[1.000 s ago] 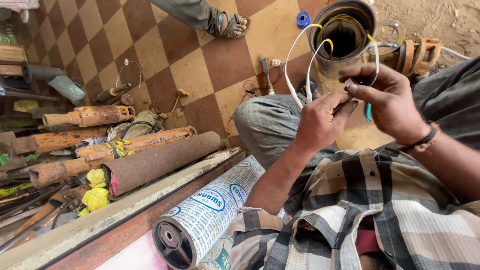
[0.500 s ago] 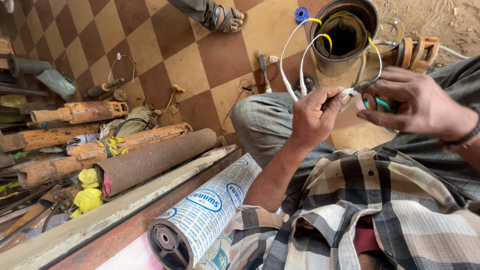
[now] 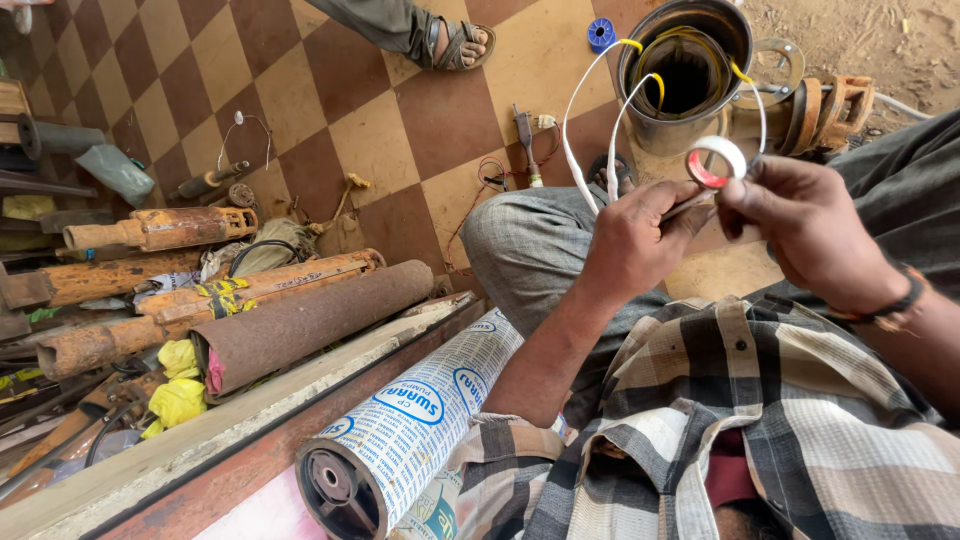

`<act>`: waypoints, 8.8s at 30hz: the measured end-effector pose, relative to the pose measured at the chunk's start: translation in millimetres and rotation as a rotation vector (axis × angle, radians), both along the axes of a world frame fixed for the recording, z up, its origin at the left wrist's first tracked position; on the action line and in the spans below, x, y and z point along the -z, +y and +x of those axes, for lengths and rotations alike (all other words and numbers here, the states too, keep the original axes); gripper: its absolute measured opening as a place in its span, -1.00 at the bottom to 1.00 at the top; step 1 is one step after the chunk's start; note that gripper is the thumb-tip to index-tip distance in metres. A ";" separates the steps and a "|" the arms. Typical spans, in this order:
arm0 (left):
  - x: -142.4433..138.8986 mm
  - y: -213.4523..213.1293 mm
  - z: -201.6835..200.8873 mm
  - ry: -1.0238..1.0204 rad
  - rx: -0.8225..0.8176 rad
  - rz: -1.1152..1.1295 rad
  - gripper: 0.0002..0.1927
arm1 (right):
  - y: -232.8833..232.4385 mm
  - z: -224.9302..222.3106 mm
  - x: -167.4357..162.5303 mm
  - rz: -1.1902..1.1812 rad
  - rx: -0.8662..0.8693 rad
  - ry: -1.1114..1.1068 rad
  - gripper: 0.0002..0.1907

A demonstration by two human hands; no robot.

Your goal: The person sits on the floor of a repair workshop and wraps electrical tape around the wired lead connections of a submersible pump motor, insulating each joint by hand. They pull and tear tape strips, press them around the wires, and work through the connections one at a time.

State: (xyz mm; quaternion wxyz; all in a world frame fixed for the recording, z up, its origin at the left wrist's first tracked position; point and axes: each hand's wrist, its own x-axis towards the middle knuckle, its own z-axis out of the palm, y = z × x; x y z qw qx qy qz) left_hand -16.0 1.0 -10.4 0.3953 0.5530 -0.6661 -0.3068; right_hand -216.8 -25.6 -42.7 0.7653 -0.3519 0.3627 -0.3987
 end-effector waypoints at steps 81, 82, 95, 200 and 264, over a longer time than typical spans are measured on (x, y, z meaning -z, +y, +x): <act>-2.9 -1.4 -6.7 0.000 -0.020 -0.034 -0.83 | -15.6 -3.9 1.8 -0.035 -0.080 0.255 -0.62; -4.0 -1.7 -10.0 0.018 -0.011 -0.064 -0.83 | -16.4 5.2 3.3 -0.053 -0.012 0.197 -0.61; 2.8 -2.1 -5.1 0.043 -0.118 -0.036 -0.89 | -49.0 -14.8 -5.6 -0.441 -0.350 0.487 -0.52; -29.6 -14.8 -23.7 -0.048 -0.072 -0.075 -0.89 | -40.8 46.5 -5.6 0.005 0.232 -0.033 -0.67; -2.9 -16.8 -15.7 -0.158 -0.152 -0.141 -0.87 | -60.2 -21.9 2.4 0.052 -0.336 -0.043 -0.57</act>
